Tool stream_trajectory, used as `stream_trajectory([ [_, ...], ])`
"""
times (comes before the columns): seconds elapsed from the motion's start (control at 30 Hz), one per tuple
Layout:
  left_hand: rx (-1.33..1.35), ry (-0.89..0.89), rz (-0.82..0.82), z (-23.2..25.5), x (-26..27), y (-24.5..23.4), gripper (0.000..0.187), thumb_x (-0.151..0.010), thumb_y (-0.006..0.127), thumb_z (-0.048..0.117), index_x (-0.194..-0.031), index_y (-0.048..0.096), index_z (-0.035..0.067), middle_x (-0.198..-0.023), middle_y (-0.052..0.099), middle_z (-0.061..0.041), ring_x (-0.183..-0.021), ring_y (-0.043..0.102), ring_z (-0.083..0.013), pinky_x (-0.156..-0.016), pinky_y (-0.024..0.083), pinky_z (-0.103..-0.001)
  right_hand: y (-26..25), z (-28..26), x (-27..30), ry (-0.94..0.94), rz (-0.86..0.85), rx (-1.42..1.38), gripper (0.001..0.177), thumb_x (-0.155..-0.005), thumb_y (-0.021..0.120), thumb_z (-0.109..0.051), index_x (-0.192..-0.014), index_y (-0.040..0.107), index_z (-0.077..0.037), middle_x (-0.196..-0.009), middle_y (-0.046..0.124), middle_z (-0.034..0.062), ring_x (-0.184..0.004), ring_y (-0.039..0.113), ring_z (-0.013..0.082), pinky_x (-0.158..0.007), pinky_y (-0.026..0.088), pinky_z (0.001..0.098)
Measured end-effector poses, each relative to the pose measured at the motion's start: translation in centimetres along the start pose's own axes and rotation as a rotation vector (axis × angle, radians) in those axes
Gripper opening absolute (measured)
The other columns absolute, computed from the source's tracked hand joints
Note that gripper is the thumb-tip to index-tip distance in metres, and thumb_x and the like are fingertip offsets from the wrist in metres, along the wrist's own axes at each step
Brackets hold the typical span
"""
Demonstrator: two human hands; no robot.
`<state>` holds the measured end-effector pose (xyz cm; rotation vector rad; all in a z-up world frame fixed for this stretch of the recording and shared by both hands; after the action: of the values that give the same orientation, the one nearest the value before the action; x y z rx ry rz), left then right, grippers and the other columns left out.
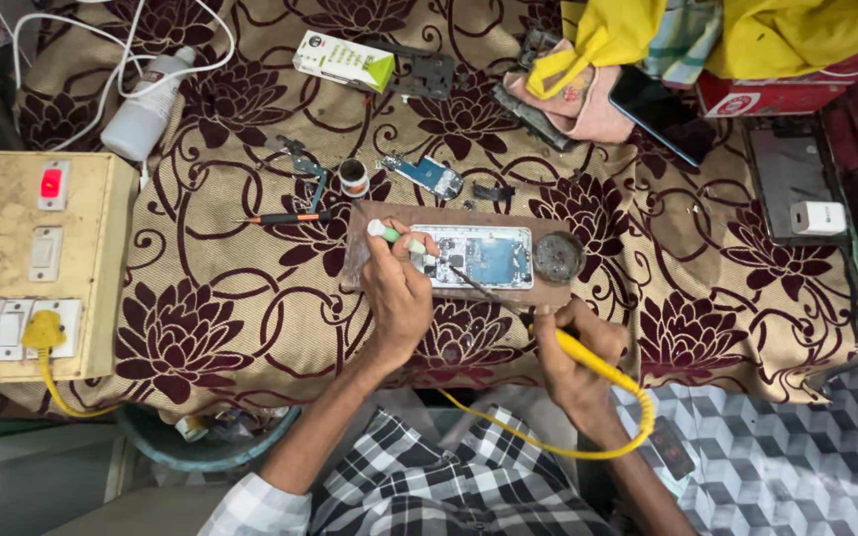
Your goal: The person uses a soldering iron and a small tube to apply flux or solder to a disassembled mobile phone motherboard. They repeatedly heat and apply material to specific points on the circuit board while holding the tools in both hands.
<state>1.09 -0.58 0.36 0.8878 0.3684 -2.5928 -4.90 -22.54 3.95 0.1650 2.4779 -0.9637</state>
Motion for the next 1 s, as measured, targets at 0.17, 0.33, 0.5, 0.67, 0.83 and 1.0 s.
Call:
stream_trajectory([
  [0.17, -0.044, -0.011, -0.02, -0.3, 0.3, -0.2, 0.023, -0.101, 0.034, -0.012, -0.123, 0.037, -0.007, -0.079, 0.067, -0.013, -0.057, 0.058, -0.0182, -0.058, 0.048, -0.033, 0.3, 1.7, -1.3, 0.271, 0.015, -0.41, 0.028, -0.097, 0.064, -0.014, -0.073, 0.053, -0.004, -0.056, 0.057, 0.0019, -0.044, 0.053, 0.0088, -0.04, 0.037, 0.0258],
  [0.33, -0.038, -0.128, -0.046, -1.4, 0.6, 0.2, 0.026, -0.096, 0.034, -0.013, -0.121, 0.039, -0.008, -0.078, 0.07, -0.014, -0.044, 0.05, -0.0159, -0.042, 0.04, -0.032, 0.9, 2.8, -0.8, 0.373, 0.034, -0.468, 0.027, -0.1, 0.062, -0.011, -0.076, 0.052, -0.004, -0.056, 0.058, 0.0022, -0.044, 0.052, 0.0067, -0.04, 0.039, 0.0225],
  [0.5, -0.041, -0.063, -0.031, -1.0, 0.6, 0.2, 0.026, -0.098, 0.035, -0.013, -0.123, 0.037, -0.008, -0.079, 0.068, -0.013, -0.05, 0.054, -0.0161, -0.052, 0.048, -0.031, 1.3, 2.5, 0.6, 0.321, 0.076, -0.462, 0.029, -0.103, 0.062, -0.012, -0.077, 0.052, -0.004, -0.056, 0.057, 0.0024, -0.044, 0.052, 0.0065, -0.041, 0.039, 0.0208],
  [0.67, -0.035, -0.083, -0.028, 0.4, 0.1, -0.4, 0.024, -0.097, 0.035, -0.012, -0.12, 0.039, -0.008, -0.081, 0.069, -0.015, -0.063, 0.066, -0.0218, -0.061, 0.052, -0.035, 2.0, 2.6, 1.2, 0.458, 0.097, -0.662, 0.025, -0.101, 0.062, -0.013, -0.079, 0.051, -0.005, -0.057, 0.058, 0.003, -0.042, 0.051, 0.007, -0.038, 0.041, 0.0218],
  [0.83, -0.119, -0.085, 0.019, 1.3, -0.1, -0.5, 0.014, -0.105, 0.04, -0.009, -0.118, 0.042, -0.004, -0.083, 0.071, -0.014, -0.072, 0.067, -0.0273, -0.069, 0.048, -0.04, 0.8, 3.2, 1.8, 0.456, 0.18, -0.742, 0.02, -0.107, 0.062, -0.013, -0.092, 0.06, 0.0, -0.07, 0.064, 0.0075, -0.058, 0.06, 0.0108, -0.052, 0.046, 0.0227],
  [1.0, 0.005, -0.181, -0.02, 0.7, 0.1, -0.4, 0.019, -0.1, 0.036, -0.009, -0.117, 0.042, -0.005, -0.083, 0.069, -0.014, -0.07, 0.069, -0.0225, -0.066, 0.053, -0.039, -0.5, 3.5, 2.6, 0.373, 0.231, -0.923, 0.025, -0.103, 0.063, -0.014, -0.121, 0.054, 0.0, -0.094, 0.068, 0.0123, -0.077, 0.069, 0.0181, -0.065, 0.054, 0.0261],
])
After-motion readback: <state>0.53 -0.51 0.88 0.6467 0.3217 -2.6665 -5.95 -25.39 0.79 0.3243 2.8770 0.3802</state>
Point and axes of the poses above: each hand's wrist, its own x-axis away from the middle knuckle, its own y-axis out of the palm, z = x × y, the point moved 2 cm from there along -x, towards the middle knuckle
